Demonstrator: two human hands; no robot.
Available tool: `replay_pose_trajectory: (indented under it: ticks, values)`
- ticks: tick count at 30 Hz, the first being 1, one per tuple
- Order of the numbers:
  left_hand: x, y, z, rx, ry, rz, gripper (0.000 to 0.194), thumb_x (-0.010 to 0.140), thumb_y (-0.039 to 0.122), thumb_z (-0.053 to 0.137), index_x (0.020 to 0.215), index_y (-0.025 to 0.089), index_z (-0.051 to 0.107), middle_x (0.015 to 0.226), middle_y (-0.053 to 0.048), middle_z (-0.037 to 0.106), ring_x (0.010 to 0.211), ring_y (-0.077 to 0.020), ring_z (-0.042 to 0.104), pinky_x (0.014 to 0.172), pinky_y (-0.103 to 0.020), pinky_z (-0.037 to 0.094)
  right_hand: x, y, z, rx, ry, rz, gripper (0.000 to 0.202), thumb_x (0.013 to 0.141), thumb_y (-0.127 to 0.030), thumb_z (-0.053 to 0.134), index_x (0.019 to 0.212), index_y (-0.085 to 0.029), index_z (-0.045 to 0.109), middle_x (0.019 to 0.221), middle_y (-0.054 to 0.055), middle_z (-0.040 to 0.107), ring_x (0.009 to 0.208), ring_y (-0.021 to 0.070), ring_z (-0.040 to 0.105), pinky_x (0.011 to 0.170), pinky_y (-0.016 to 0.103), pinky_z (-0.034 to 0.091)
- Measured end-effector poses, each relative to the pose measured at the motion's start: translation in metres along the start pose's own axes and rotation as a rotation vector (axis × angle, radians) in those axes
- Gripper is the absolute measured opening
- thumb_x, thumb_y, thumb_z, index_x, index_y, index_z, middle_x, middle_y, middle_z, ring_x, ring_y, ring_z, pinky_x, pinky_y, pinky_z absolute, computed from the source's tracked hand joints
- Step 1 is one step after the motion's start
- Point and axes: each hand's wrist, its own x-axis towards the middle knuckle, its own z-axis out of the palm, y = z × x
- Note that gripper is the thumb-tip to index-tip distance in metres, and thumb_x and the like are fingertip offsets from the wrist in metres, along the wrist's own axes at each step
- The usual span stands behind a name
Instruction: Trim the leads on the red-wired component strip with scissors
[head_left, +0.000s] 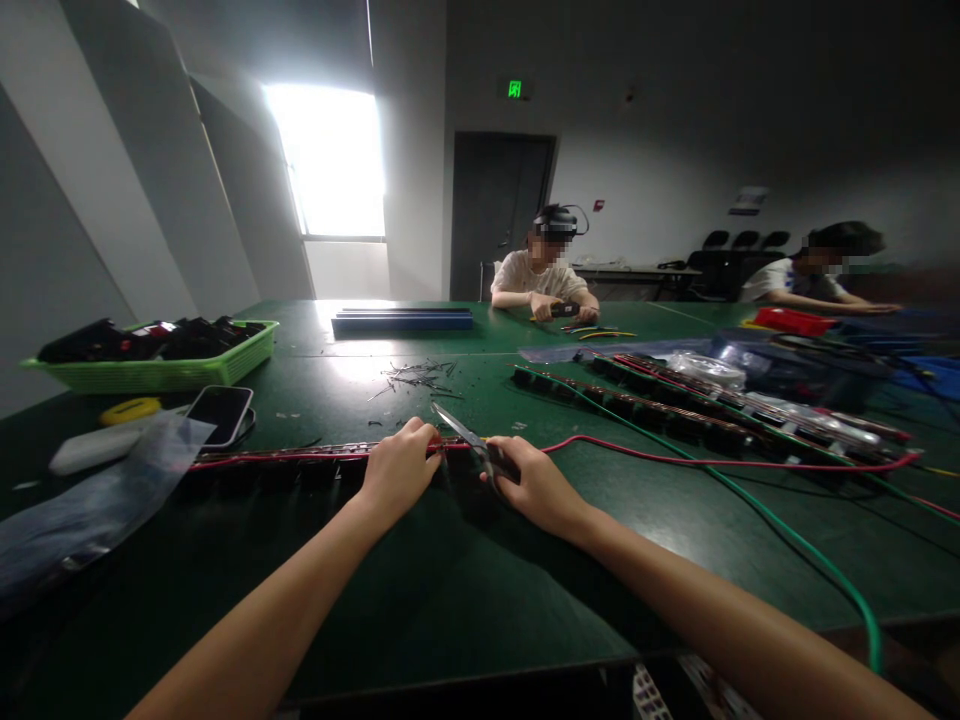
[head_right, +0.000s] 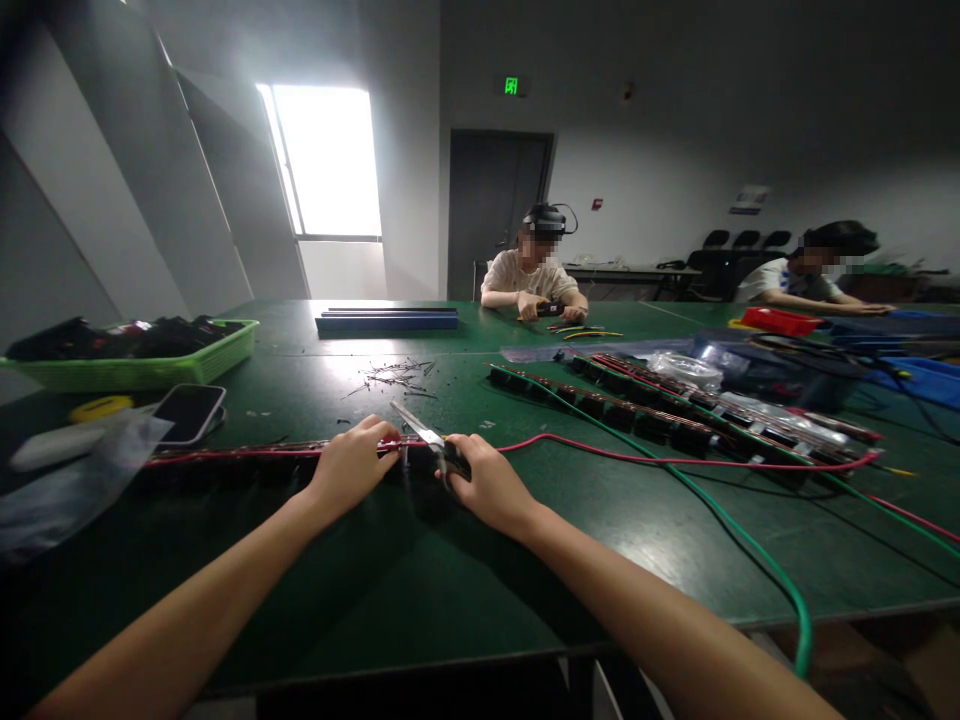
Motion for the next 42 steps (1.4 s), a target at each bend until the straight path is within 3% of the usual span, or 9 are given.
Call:
replay_pose_trajectory:
  ticks: [6, 17, 31, 37, 42]
  values:
    - [0.001, -0.004, 0.0, 0.07, 0.03, 0.101, 0.015, 0.083, 0.026, 0.054, 0.085, 0.022, 0.068, 0.092, -0.007, 0.063, 0.094, -0.0244, 0.054, 0.076, -0.031, 0.043, -0.001, 0.0, 0.0, -0.014, -0.012, -0.007, 0.036, 0.08, -0.024, 0.061, 0.117, -0.021, 0.057, 0.104, 0.007, 0.06, 0.093, 0.0204, 0.057, 0.084, 0.034, 0.045]
    - [-0.001, -0.002, 0.009, -0.025, 0.105, 0.112, 0.018, 0.084, 0.025, 0.052, 0.084, 0.024, 0.07, 0.09, -0.006, 0.063, 0.092, -0.0249, 0.049, 0.082, -0.036, 0.04, -0.001, 0.0, -0.001, -0.042, -0.032, -0.002, 0.037, 0.08, -0.023, 0.06, 0.116, -0.02, 0.056, 0.104, 0.008, 0.06, 0.092, 0.0201, 0.058, 0.083, 0.033, 0.045]
    - [0.001, 0.0, 0.016, -0.164, 0.122, -0.039, 0.02, 0.084, 0.037, 0.056, 0.085, 0.03, 0.074, 0.096, -0.001, 0.066, 0.1, -0.0242, 0.05, 0.086, -0.039, 0.033, -0.001, -0.005, -0.002, -0.071, 0.0, 0.016, 0.032, 0.08, -0.022, 0.058, 0.111, -0.02, 0.054, 0.101, 0.006, 0.062, 0.085, 0.0184, 0.058, 0.077, 0.029, 0.043]
    - [0.003, 0.001, 0.017, -0.212, 0.11, -0.106, 0.018, 0.082, 0.033, 0.056, 0.082, 0.031, 0.074, 0.094, -0.001, 0.067, 0.1, -0.0248, 0.05, 0.086, -0.039, 0.032, -0.003, -0.014, -0.009, -0.187, -0.009, 0.025, 0.032, 0.079, -0.029, 0.059, 0.11, -0.022, 0.052, 0.096, 0.004, 0.06, 0.079, 0.0172, 0.057, 0.069, 0.026, 0.039]
    - [0.003, 0.001, 0.016, -0.242, 0.098, -0.096, 0.021, 0.078, 0.021, 0.056, 0.078, 0.033, 0.074, 0.095, 0.002, 0.068, 0.102, -0.0244, 0.05, 0.089, -0.04, 0.03, -0.005, -0.018, -0.009, -0.296, -0.012, 0.069, 0.05, 0.074, -0.041, 0.062, 0.117, -0.022, 0.046, 0.107, 0.006, 0.056, 0.076, 0.017, 0.056, 0.065, 0.025, 0.036]
